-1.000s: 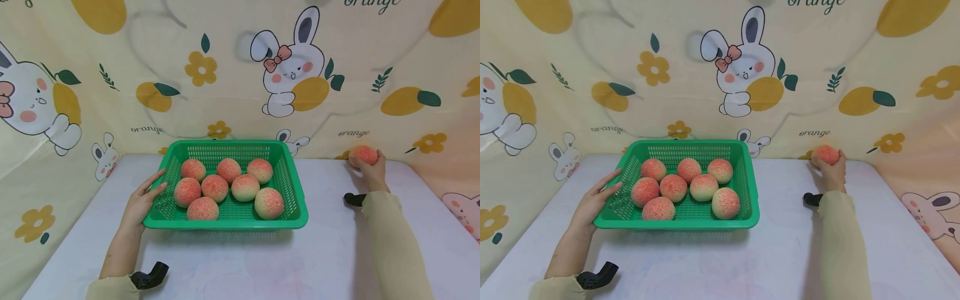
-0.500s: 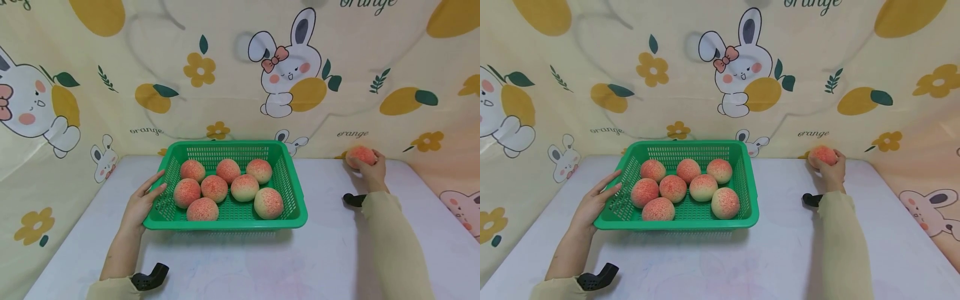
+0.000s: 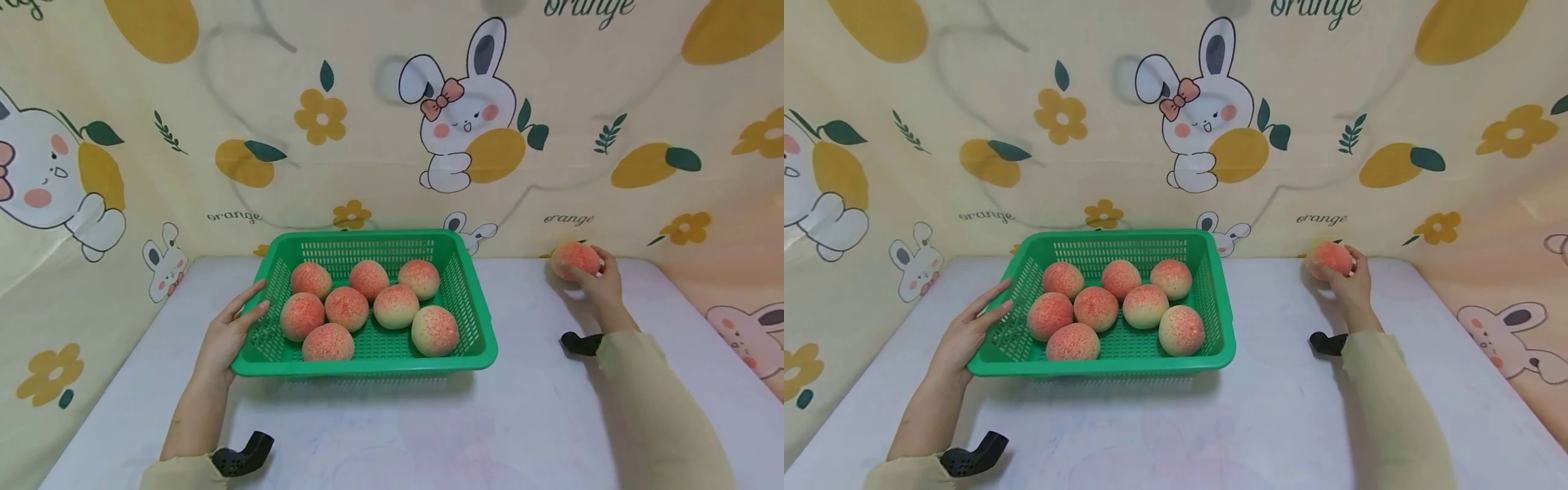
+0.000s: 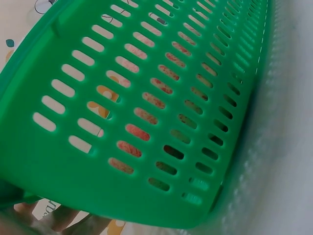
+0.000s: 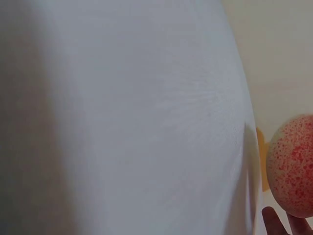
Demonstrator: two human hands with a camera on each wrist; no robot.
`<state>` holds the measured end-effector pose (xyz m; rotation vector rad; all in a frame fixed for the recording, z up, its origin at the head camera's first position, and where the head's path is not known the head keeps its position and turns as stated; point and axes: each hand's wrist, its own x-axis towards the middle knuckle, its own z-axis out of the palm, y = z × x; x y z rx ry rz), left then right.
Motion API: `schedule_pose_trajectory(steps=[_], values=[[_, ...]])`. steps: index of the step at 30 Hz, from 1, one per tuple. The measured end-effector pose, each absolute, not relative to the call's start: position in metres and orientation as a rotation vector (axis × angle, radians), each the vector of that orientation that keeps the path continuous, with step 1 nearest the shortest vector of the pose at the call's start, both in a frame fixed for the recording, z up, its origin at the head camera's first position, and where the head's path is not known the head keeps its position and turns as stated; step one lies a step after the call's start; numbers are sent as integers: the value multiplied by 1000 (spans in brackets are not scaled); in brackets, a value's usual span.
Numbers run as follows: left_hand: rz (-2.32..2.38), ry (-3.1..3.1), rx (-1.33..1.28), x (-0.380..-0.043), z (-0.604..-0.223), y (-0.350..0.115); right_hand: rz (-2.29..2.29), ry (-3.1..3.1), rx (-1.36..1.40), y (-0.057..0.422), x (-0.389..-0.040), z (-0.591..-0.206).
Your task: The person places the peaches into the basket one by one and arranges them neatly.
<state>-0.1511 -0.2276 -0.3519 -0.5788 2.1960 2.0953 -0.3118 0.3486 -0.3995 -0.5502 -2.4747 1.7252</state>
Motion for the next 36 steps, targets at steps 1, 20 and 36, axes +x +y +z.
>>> schedule_pose_trajectory(steps=[1, 20, 36], values=[[2092, 2198, -580, -151, -352, -228, 1725, -2484, -541, 348, -310, -400], [2115, 2182, -581, -149, -352, -229, 1694, -2598, -309, 339, -262, -394], [2105, 2179, -575, -152, -353, -228, 2136, -2303, -69, 328, -237, -387]])
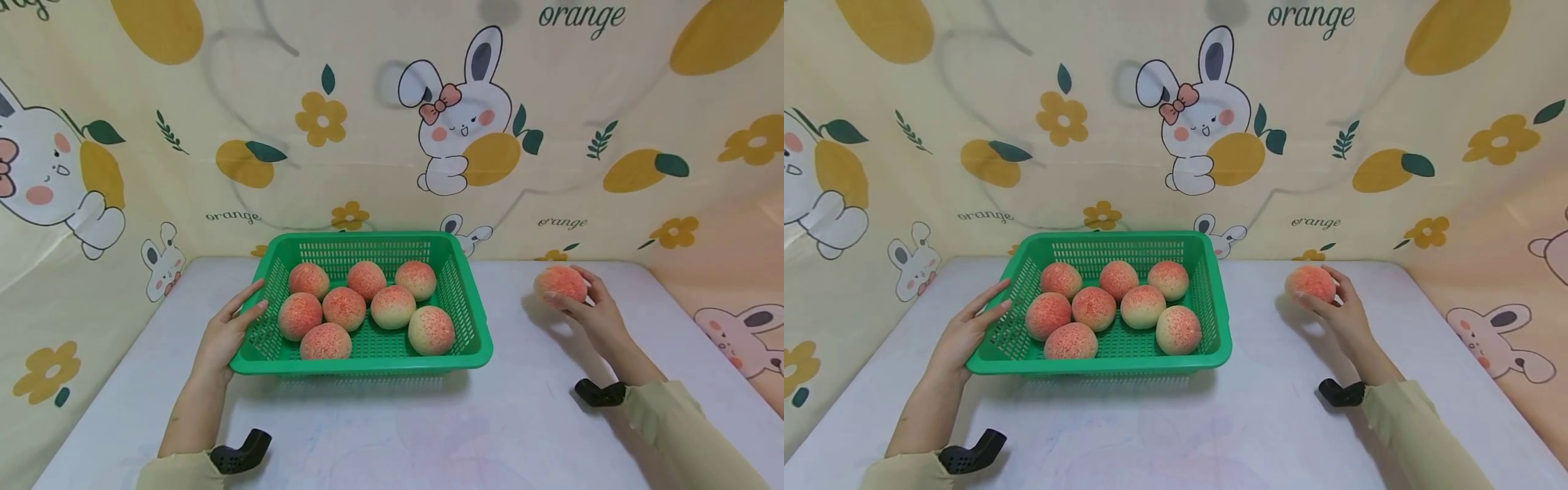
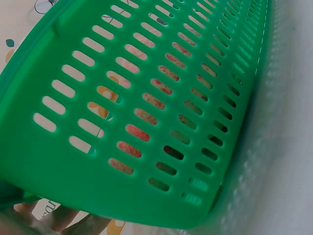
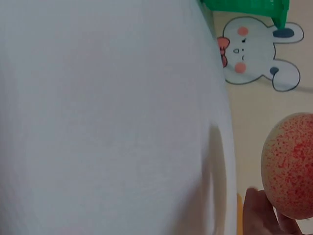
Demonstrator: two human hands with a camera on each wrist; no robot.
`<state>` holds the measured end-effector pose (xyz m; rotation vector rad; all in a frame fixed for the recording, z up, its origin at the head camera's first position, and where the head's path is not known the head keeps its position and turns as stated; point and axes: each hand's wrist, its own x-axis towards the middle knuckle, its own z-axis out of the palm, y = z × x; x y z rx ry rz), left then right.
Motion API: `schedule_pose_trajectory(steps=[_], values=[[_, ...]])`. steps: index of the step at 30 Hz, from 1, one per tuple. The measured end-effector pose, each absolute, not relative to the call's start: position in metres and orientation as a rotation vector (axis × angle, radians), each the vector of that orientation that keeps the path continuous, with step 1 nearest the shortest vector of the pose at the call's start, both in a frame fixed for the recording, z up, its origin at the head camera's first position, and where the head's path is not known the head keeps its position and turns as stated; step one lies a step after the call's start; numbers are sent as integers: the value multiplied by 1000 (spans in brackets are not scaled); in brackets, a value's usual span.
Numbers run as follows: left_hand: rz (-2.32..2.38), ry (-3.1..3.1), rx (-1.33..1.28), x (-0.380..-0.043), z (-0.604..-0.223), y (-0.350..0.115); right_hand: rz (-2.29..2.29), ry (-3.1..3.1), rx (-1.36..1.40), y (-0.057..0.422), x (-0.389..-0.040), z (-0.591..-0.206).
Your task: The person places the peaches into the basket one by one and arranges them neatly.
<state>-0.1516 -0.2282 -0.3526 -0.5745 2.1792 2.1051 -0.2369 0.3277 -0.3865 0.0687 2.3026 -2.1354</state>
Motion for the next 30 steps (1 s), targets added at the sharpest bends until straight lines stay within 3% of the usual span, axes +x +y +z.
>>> schedule_pose_trajectory(steps=[30], values=[[2093, 2185, -560, -150, -351, -228, -2026, 2311, -175, 270, -238, -333]])
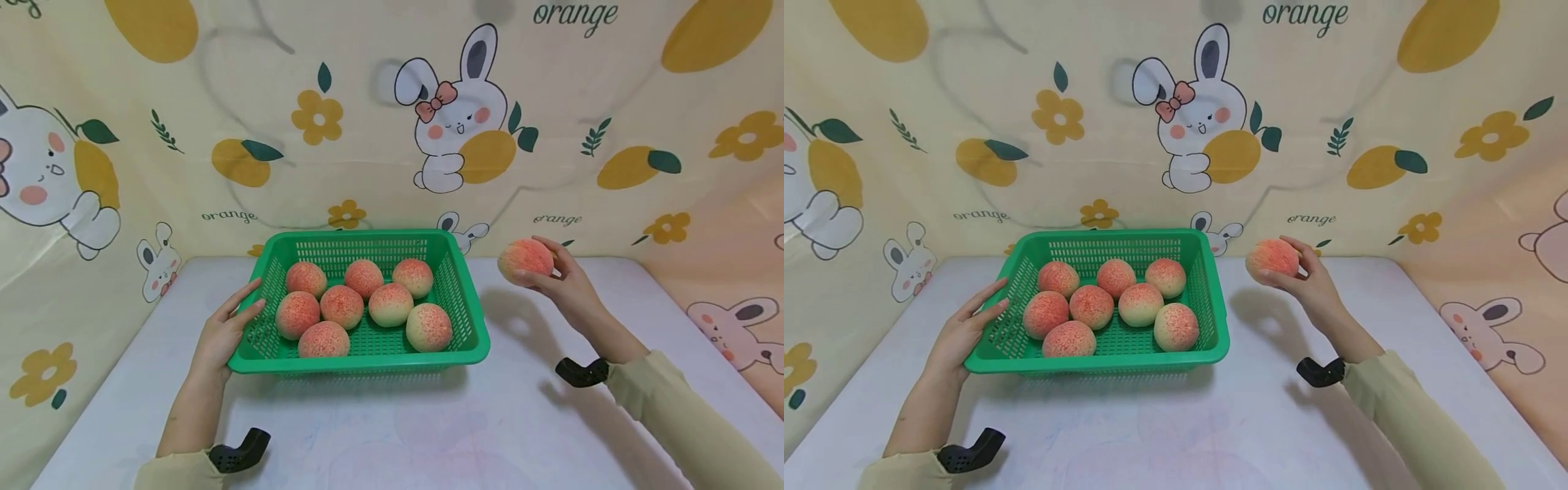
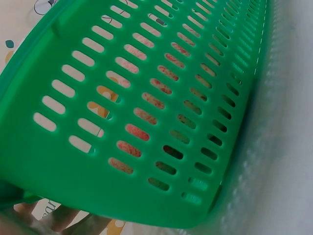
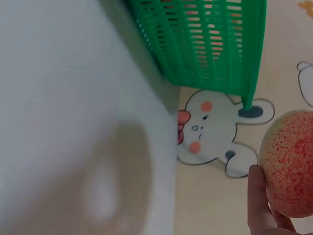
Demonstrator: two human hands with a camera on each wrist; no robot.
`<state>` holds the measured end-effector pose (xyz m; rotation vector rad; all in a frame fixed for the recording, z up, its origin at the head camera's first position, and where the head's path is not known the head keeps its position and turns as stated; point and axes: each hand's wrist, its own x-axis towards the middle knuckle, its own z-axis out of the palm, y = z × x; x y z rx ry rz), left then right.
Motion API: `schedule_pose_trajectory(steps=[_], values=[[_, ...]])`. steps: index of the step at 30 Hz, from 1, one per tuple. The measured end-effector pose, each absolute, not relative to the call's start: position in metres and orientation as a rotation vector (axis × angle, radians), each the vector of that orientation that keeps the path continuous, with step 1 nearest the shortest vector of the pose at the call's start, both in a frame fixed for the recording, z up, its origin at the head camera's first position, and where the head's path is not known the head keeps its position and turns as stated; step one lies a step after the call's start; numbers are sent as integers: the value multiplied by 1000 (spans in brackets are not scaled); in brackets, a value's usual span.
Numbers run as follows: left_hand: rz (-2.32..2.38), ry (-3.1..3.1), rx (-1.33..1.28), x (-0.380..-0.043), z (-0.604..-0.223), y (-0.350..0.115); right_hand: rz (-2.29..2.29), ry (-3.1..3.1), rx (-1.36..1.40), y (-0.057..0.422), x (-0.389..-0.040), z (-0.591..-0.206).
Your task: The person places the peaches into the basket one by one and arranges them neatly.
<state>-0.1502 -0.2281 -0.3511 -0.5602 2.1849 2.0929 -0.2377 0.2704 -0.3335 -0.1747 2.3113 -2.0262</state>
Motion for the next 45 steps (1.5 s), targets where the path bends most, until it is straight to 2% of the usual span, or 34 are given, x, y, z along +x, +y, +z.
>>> schedule_pose_trajectory(steps=[18, 31, 45], values=[[2121, 2173, -541, -150, -353, -229, -1652, 2572, -300, 237, -241, -300], [2119, 2176, -543, -151, -352, -228, -1469, 2529, -428, 204, -231, -279], [2140, 2161, -540, -150, -352, -227, -1171, 2396, -822, 159, -229, -263]])
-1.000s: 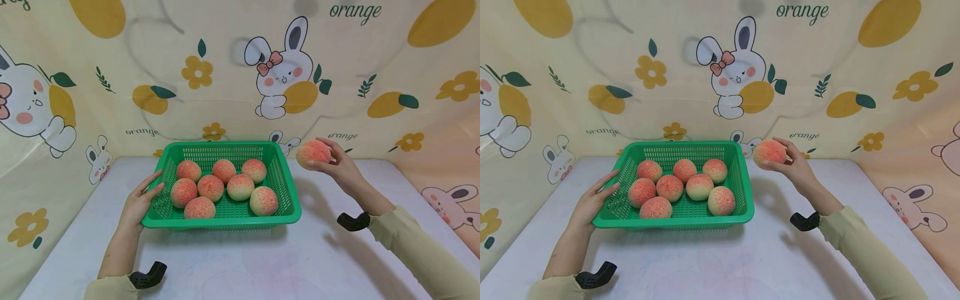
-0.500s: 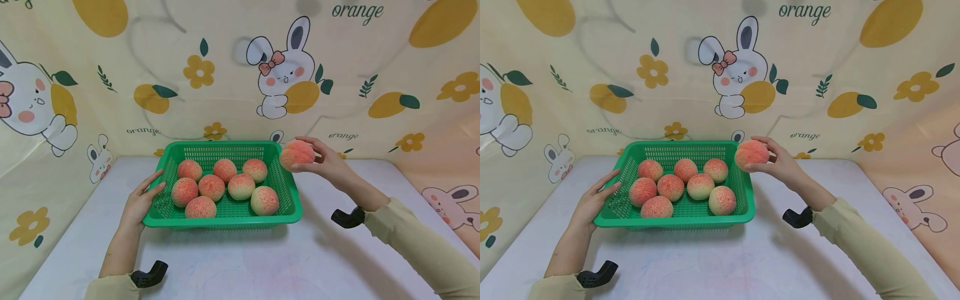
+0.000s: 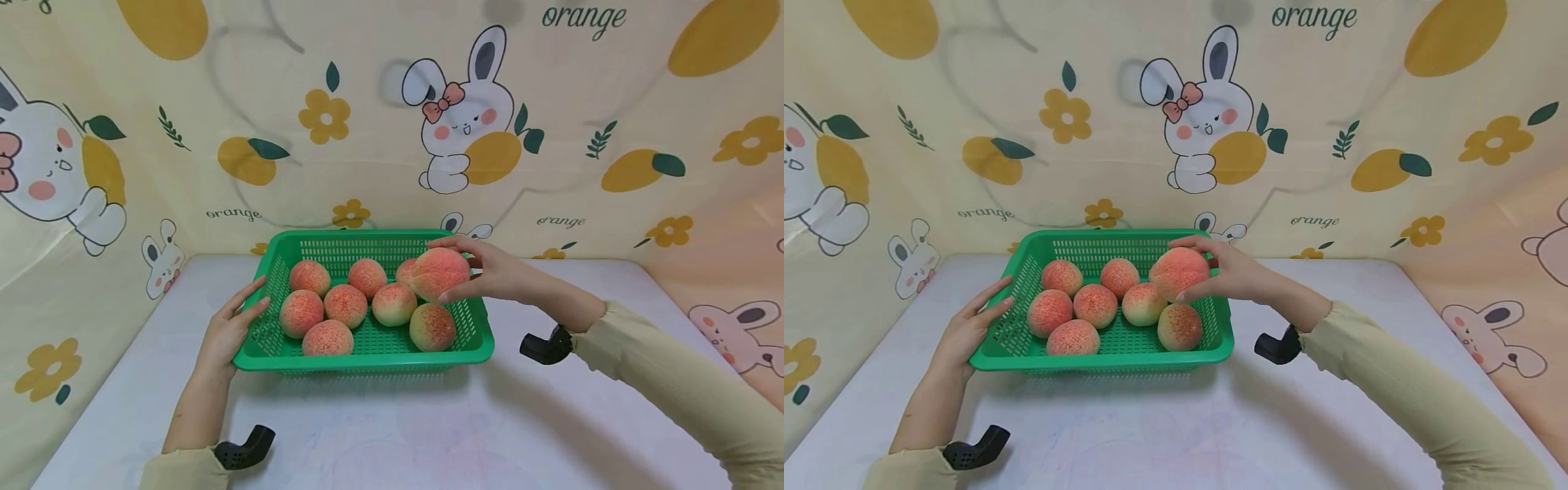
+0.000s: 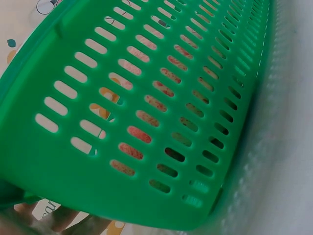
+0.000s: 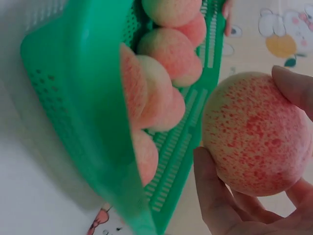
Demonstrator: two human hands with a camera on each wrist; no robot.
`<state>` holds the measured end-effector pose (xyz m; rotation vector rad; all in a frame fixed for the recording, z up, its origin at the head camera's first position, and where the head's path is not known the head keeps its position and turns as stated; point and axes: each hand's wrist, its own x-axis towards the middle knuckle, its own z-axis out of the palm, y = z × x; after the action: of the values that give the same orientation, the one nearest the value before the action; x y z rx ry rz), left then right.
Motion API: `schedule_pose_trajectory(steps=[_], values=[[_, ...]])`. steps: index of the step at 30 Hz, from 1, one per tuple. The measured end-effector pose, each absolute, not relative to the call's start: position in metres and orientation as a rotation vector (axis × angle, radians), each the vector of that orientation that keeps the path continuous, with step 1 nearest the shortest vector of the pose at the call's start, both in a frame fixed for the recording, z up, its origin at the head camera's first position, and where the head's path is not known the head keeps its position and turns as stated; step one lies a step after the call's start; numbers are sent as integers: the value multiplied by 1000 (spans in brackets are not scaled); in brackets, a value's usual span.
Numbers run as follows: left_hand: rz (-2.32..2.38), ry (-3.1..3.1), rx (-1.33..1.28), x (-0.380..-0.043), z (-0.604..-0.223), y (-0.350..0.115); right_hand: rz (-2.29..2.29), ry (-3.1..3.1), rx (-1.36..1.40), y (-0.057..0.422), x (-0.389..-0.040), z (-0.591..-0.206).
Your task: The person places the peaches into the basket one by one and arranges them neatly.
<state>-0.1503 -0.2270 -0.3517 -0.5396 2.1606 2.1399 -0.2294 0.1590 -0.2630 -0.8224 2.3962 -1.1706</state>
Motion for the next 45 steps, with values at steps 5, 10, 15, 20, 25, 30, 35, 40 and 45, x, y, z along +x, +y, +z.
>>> schedule_pose_trajectory(steps=[5, 10, 15, 20, 25, 30, 35, 40, 45], values=[[2148, 2153, -541, -150, -351, -226, -1035, 2384, -912, 144, -229, -261], [2158, 2145, -532, -150, -351, -226, -925, 2357, -966, 134, -228, -258], [2159, 2144, -535, -150, -351, -226, -862, 2308, -962, 122, -226, -255], [2144, 2159, -538, -151, -351, -228, -810, 2246, -933, 110, -227, -257], [2127, 2169, -543, -150, -351, -228, -797, 2193, -951, 102, -226, -262], [2121, 2177, -538, -150, -351, -228, -753, 2177, -861, 95, -224, -267], [2124, 2170, -541, -149, -351, -227, -729, 2132, -827, 90, -222, -272], [2122, 2163, -551, -148, -351, -226, -728, 2147, -803, 85, -221, -277], [2123, 2158, -564, -149, -350, -226, -719, 2150, -814, 87, -221, -277]])
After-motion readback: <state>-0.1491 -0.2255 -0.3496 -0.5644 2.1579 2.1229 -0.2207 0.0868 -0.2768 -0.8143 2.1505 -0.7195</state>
